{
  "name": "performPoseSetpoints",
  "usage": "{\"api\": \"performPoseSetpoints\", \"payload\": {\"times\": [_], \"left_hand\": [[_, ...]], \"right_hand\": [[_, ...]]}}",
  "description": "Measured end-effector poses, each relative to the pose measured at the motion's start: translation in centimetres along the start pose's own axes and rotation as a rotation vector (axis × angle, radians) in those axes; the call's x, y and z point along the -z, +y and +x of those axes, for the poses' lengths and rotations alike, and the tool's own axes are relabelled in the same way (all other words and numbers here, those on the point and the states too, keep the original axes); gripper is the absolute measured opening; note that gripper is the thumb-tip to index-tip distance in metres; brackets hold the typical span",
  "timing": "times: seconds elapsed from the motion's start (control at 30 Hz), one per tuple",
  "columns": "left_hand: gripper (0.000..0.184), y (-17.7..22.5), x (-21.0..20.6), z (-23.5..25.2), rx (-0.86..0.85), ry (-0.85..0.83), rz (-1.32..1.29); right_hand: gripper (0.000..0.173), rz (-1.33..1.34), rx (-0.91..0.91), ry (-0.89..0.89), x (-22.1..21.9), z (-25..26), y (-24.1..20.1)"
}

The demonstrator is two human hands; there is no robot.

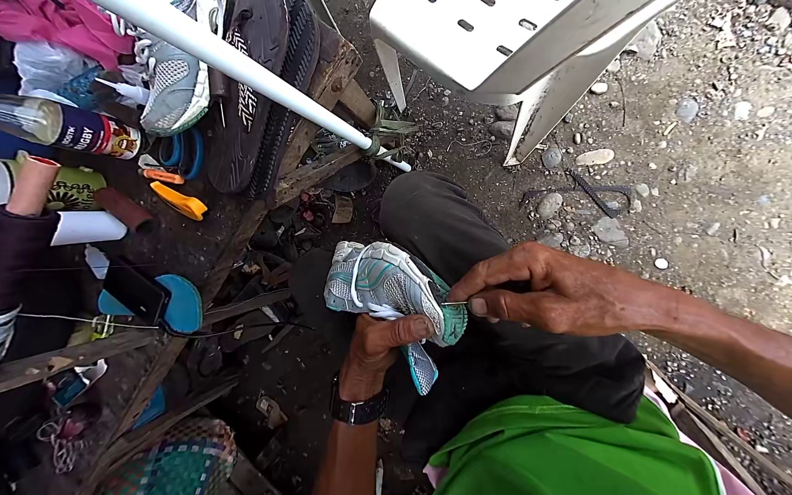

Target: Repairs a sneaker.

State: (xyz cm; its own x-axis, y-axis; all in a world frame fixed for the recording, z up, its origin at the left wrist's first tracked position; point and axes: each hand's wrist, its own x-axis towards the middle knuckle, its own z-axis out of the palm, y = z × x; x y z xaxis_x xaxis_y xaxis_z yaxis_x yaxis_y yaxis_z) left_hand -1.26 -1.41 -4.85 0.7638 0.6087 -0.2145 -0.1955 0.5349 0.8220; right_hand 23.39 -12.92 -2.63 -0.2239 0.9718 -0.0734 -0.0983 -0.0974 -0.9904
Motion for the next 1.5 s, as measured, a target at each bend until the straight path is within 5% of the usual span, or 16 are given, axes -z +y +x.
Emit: {"api": "performPoseSetpoints", "payload": {"times": [0.33, 0.6, 1.07, 1.33, 1.5], "left_hand": [[0.034, 0.0, -0.1, 0.0, 0.006, 0.003, 0.005], [0.031, -0.3, -0.4, 0.1, 0.010, 0.053, 0.025], [0.033, -0.7, -0.9, 0.8, 0.015, 0.139, -0.007], [0.033, -0.4, -2.5, 0.7, 0.040, 0.132, 0.030], [0.020, 0.3, -3.2, 1.4, 0.109, 0.207, 0.083]], "right_hand": [[0.025, -0.058, -0.041, -0.028, 0.6, 0.3, -0.8], [0.027, -0.512, -0.150, -0.107, 1.4, 1.4, -4.2], [0.022, -0.646, -0.198, -0.207, 1.7, 3.8, -6.5], [0.020, -0.990, -0.192, -0.239, 1.1, 3.2, -7.8], [0.025, -1.042, -0.308, -0.305, 1.0, 4.5, -8.5]]}}
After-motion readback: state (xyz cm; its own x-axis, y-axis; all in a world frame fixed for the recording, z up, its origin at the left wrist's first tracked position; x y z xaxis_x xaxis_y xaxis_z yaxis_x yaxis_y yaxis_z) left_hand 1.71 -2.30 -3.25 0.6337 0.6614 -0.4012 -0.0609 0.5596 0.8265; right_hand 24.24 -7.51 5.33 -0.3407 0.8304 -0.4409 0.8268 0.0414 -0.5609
